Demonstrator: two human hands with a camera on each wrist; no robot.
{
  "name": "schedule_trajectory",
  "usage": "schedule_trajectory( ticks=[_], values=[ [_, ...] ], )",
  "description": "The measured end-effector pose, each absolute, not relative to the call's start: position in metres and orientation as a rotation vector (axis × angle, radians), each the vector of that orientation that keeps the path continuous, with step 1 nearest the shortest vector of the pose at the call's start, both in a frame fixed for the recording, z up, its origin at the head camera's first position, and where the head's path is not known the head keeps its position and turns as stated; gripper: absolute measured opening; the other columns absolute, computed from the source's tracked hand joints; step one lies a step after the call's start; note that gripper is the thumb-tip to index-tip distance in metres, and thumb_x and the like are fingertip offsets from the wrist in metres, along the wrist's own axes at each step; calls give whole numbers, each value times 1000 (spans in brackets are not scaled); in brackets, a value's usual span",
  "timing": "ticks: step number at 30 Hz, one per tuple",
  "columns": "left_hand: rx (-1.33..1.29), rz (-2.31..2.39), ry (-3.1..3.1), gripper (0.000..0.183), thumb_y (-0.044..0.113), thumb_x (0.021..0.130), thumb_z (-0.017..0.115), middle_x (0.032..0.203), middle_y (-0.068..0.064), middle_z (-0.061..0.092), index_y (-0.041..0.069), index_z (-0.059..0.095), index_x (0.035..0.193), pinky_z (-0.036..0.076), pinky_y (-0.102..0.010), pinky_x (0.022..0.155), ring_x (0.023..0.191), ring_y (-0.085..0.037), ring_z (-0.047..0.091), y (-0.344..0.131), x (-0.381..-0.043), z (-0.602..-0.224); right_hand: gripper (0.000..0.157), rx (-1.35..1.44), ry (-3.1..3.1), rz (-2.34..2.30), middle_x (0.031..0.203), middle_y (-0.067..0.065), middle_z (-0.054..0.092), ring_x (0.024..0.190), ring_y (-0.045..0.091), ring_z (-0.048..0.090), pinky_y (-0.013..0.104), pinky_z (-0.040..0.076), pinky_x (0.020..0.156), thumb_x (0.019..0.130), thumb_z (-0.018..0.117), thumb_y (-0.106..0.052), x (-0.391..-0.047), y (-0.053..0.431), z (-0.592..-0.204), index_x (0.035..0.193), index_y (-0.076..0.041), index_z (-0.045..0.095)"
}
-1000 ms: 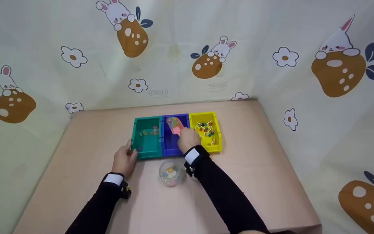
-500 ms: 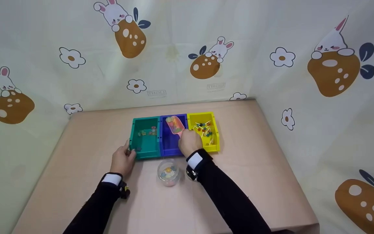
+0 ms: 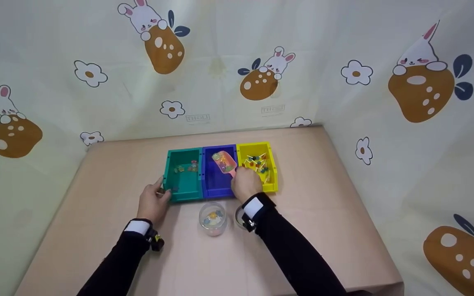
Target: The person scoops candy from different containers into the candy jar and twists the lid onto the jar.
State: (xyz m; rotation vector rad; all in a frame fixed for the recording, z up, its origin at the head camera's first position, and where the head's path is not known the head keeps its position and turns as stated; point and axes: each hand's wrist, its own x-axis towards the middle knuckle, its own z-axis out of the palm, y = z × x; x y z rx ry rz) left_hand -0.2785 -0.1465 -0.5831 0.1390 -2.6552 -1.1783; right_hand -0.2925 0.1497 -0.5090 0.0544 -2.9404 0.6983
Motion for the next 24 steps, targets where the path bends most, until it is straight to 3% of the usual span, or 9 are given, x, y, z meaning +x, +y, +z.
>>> schedule_trajectory(
  ticks=[5,13,20,24],
  values=[
    [245,-1196,-2643,71,18,101,77,129,-25,57,0,47,164,53,-38,80,92,-28,62,-144,-272,-578,22,23,-2970,760,99,16,80,84,30,69,45,60,79,103,76,-21,-288,156,-505,109,0,80],
    [198,-1421,-2464,68,16,100,80,132,-18,55,4,53,160,54,-21,75,97,-27,66,-137,-262,-571,25,14,-2929,674,106,16,81,89,31,70,46,60,80,102,80,-26,-276,169,-495,114,-5,82],
    [20,-1546,-2387,67,12,97,82,134,-22,57,1,54,158,66,-47,91,110,-33,72,-131,-252,-576,27,64,-2874,758,103,13,82,82,28,71,43,59,76,103,79,-28,-264,177,-480,116,-4,81],
    [-115,-1682,-2418,80,19,93,88,146,-26,54,2,50,161,65,-52,100,128,-41,68,-127,-242,-581,29,62,-2868,791,107,13,82,87,28,71,45,61,81,104,78,-28,-259,179,-472,120,-4,80]
  ],
)
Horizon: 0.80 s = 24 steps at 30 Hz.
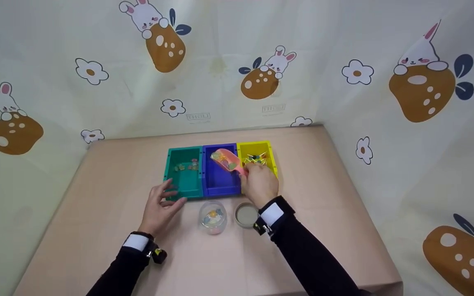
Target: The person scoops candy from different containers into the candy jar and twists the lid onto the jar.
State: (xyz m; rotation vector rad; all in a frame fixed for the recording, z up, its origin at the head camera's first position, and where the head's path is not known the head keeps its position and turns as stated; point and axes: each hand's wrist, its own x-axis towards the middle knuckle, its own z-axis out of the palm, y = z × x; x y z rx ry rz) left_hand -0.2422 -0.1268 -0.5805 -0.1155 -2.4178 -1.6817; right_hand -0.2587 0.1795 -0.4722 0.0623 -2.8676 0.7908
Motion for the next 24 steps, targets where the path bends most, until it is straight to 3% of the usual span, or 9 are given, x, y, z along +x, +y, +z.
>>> schedule_trajectory(
  ticks=[8,18,24],
  values=[
    [-325,-1844,-2527,97,34,88,94,159,-25,47,4,44,166,53,-56,118,147,-46,57,-113,-222,-589,32,72,-2858,843,115,15,79,100,32,68,48,60,91,105,77,-28,-245,183,-459,127,-5,78],
    [-456,-1864,-2695,116,35,82,99,172,-24,38,3,32,171,39,-54,130,160,-44,41,-88,-208,-593,30,114,-2791,878,114,16,78,103,33,67,50,61,94,104,78,-22,-229,194,-446,127,-3,78],
    [-449,-1840,-2716,114,28,82,99,172,-26,39,1,32,170,38,-58,130,160,-45,42,-76,-207,-596,28,134,-2788,860,110,13,77,101,31,65,47,59,91,103,79,-22,-218,199,-445,124,-4,79]
  ],
)
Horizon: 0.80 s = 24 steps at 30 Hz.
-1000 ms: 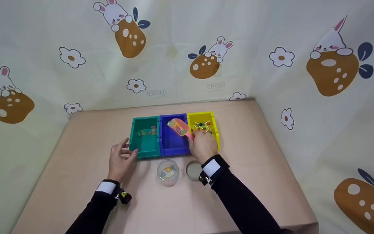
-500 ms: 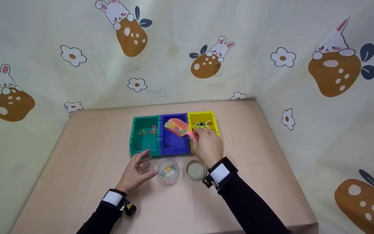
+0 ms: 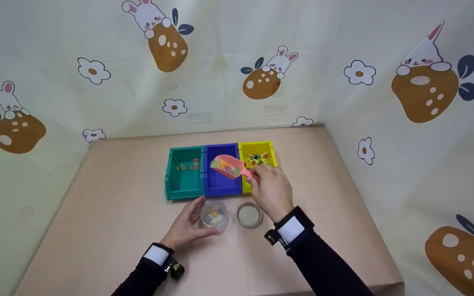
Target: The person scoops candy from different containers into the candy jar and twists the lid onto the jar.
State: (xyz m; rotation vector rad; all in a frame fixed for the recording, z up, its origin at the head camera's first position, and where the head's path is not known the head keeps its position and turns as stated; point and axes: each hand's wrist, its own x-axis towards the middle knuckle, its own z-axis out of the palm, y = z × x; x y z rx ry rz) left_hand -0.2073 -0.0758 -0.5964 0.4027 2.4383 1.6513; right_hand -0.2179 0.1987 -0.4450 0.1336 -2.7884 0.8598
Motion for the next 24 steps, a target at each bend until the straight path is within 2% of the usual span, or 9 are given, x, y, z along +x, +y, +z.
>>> schedule_trajectory(
  ticks=[11,17,24],
  values=[
    [440,1663,2449,103,27,83,98,166,-25,49,-2,42,165,40,-60,128,156,-45,47,-73,-210,-602,25,262,-2779,771,104,9,77,94,27,65,45,58,85,99,84,-23,-198,206,-448,116,-5,81],
    [445,1648,2486,95,27,84,97,159,-21,57,2,49,161,42,-60,128,151,-42,52,-72,-210,-604,21,319,-2794,752,103,7,76,88,22,65,43,61,83,96,86,-21,-190,208,-452,113,-8,82],
    [440,1692,2490,91,25,87,95,157,-18,60,3,50,162,42,-57,128,150,-38,54,-70,-208,-609,19,382,-2838,701,103,7,77,90,23,67,45,64,87,95,88,-17,-186,208,-454,110,-8,82]
  ],
)
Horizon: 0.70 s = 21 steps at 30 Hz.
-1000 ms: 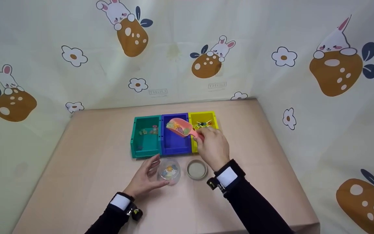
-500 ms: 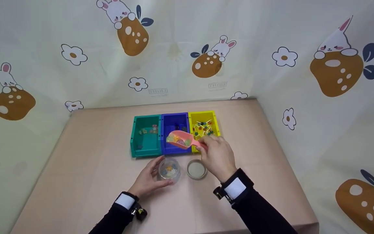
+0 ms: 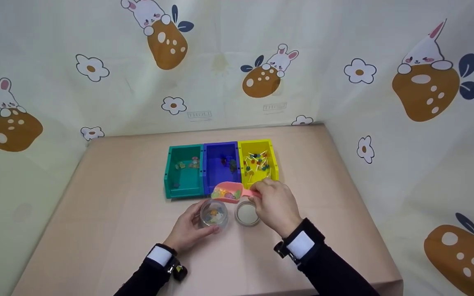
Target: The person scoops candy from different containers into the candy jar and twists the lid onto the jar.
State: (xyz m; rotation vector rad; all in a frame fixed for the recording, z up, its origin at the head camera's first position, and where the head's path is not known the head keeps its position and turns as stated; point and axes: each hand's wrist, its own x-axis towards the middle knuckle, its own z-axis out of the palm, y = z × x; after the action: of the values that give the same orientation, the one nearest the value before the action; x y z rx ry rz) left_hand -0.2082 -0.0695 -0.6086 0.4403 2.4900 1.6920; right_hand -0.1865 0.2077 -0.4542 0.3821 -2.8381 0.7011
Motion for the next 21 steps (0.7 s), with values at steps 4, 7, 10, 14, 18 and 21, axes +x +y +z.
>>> schedule_trajectory(
  ticks=[4,7,10,14,18,21],
  values=[
    [456,1694,2522,91,25,86,94,156,-21,60,-1,50,161,42,-58,127,148,-39,55,-68,-207,-610,18,436,-2852,632,101,5,78,92,24,66,45,62,89,94,89,-18,-187,206,-455,108,-9,82],
    [467,1683,2546,90,25,85,94,156,-21,60,-2,52,160,42,-59,127,147,-40,56,-68,-207,-611,17,478,-2851,571,98,3,76,92,22,63,44,60,88,94,89,-19,-187,202,-455,107,-11,82],
    [469,1677,2545,90,25,85,94,156,-20,61,-1,52,159,43,-58,127,147,-39,56,-68,-208,-610,16,541,-2819,507,96,3,73,91,23,61,42,57,86,93,89,-18,-188,197,-456,105,-11,82],
    [446,1697,2504,90,24,86,94,156,-19,60,-1,51,161,43,-56,128,147,-37,56,-69,-208,-609,16,629,-2758,425,97,5,71,90,25,59,41,55,84,94,89,-19,-189,190,-456,105,-8,82],
    [439,1696,2492,90,24,87,94,157,-20,60,-2,51,161,43,-56,128,148,-37,55,-69,-207,-609,16,672,-2707,382,98,6,70,90,26,58,40,54,82,94,88,-19,-189,186,-454,104,-8,81],
    [441,1692,2492,90,25,87,93,158,-20,59,-2,50,161,42,-56,128,150,-38,54,-69,-206,-608,16,673,-2684,369,98,6,70,90,26,58,39,54,81,94,88,-18,-187,185,-451,104,-8,82]
  ],
)
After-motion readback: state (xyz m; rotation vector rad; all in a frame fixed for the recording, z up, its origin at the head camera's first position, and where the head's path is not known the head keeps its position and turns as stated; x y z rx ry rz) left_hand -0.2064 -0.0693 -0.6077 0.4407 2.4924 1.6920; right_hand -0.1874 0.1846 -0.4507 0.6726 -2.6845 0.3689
